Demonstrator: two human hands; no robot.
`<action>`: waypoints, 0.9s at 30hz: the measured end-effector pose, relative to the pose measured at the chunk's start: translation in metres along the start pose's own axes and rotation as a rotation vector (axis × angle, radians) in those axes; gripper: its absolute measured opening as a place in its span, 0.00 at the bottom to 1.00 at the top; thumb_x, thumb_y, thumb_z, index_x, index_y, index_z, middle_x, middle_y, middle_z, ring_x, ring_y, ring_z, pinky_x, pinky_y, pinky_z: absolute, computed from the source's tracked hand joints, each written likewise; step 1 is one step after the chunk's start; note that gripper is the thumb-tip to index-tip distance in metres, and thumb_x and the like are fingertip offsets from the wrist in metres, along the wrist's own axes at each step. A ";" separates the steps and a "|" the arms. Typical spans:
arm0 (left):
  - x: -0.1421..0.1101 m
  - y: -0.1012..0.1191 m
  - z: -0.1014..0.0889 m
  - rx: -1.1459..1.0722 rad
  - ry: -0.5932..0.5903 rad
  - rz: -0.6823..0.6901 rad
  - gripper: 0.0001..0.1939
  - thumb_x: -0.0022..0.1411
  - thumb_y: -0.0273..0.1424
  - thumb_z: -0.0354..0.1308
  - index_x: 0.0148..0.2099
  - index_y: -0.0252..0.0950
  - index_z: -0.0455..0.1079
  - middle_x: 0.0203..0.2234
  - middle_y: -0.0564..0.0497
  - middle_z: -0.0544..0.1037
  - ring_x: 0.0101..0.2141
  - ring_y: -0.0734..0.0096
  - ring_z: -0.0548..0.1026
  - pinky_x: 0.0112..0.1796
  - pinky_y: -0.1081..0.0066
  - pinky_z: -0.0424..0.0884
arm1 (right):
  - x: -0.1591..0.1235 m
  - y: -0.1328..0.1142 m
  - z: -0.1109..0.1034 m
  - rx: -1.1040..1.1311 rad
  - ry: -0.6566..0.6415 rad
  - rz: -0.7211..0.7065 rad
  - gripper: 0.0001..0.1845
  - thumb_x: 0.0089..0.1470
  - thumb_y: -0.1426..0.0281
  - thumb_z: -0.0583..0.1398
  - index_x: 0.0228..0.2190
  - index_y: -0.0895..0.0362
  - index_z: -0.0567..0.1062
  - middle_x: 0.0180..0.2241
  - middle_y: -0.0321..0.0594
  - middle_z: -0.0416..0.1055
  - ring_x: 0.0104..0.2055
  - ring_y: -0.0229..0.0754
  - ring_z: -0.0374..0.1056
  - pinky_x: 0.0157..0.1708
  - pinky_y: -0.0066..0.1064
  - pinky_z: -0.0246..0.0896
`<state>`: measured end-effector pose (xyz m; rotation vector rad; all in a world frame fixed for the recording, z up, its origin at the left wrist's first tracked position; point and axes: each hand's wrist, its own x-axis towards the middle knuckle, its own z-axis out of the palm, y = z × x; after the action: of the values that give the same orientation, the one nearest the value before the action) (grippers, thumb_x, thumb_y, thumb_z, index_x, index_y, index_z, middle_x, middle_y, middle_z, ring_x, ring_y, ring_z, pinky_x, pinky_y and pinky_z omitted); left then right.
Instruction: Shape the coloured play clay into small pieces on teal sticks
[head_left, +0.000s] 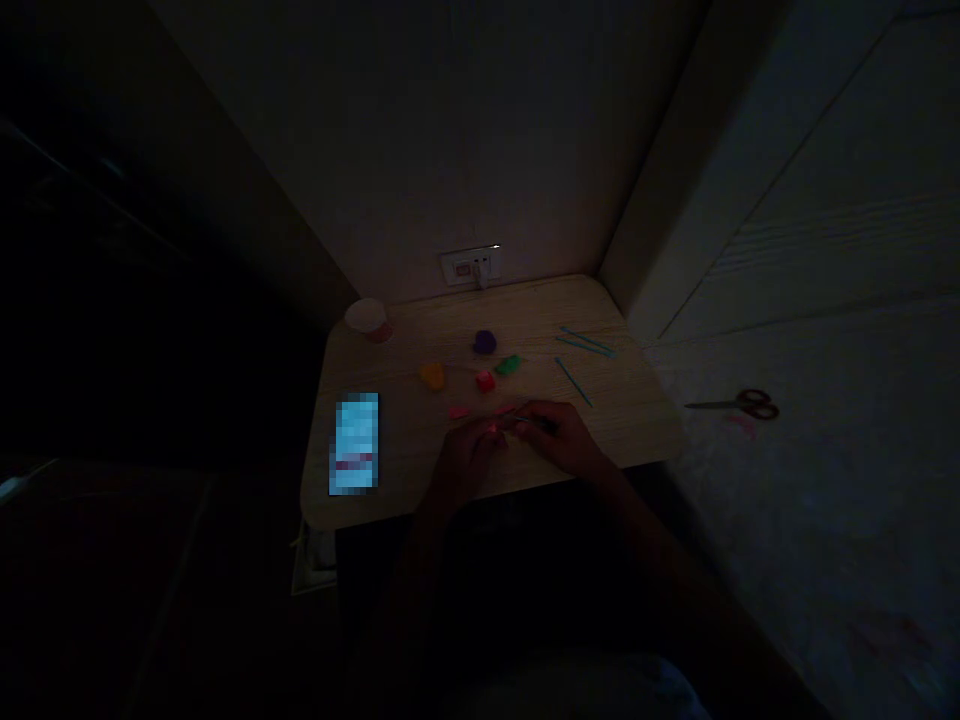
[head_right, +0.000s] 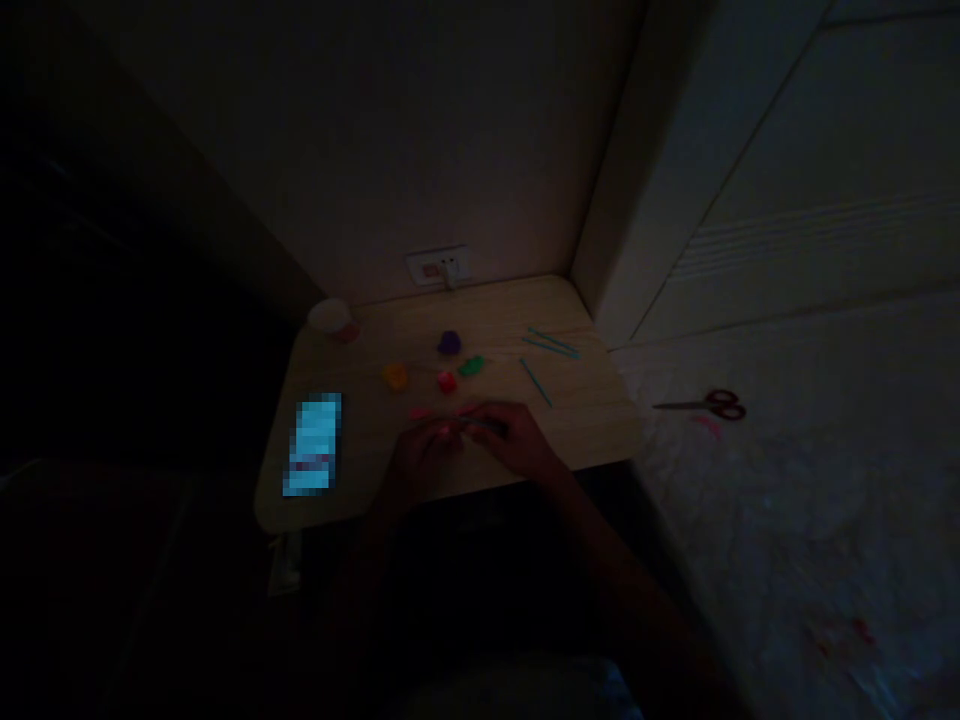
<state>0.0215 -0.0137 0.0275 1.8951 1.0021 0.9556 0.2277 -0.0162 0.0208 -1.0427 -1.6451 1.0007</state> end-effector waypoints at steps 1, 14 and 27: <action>0.000 0.000 0.000 -0.011 0.009 -0.002 0.20 0.76 0.40 0.46 0.45 0.36 0.78 0.29 0.49 0.80 0.32 0.66 0.77 0.40 0.66 0.73 | 0.000 0.000 0.000 -0.042 0.055 0.003 0.14 0.65 0.59 0.60 0.41 0.53 0.82 0.40 0.41 0.82 0.41 0.46 0.78 0.44 0.36 0.72; 0.000 -0.002 0.000 0.026 0.065 0.034 0.15 0.74 0.36 0.50 0.45 0.37 0.78 0.33 0.48 0.80 0.35 0.66 0.77 0.41 0.66 0.73 | -0.001 0.009 0.007 -0.742 0.428 0.143 0.16 0.65 0.72 0.52 0.46 0.58 0.78 0.42 0.51 0.77 0.45 0.53 0.71 0.47 0.43 0.67; -0.008 -0.005 0.003 -0.346 -0.077 -0.292 0.25 0.71 0.51 0.51 0.38 0.35 0.73 0.18 0.53 0.75 0.14 0.74 0.69 0.17 0.75 0.62 | 0.000 0.009 0.007 -0.845 0.489 0.135 0.23 0.58 0.75 0.56 0.54 0.61 0.74 0.47 0.56 0.68 0.50 0.57 0.64 0.52 0.51 0.63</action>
<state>0.0190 -0.0194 0.0199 1.4435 0.9652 0.8175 0.2231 -0.0144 0.0111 -1.7957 -1.5910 0.0446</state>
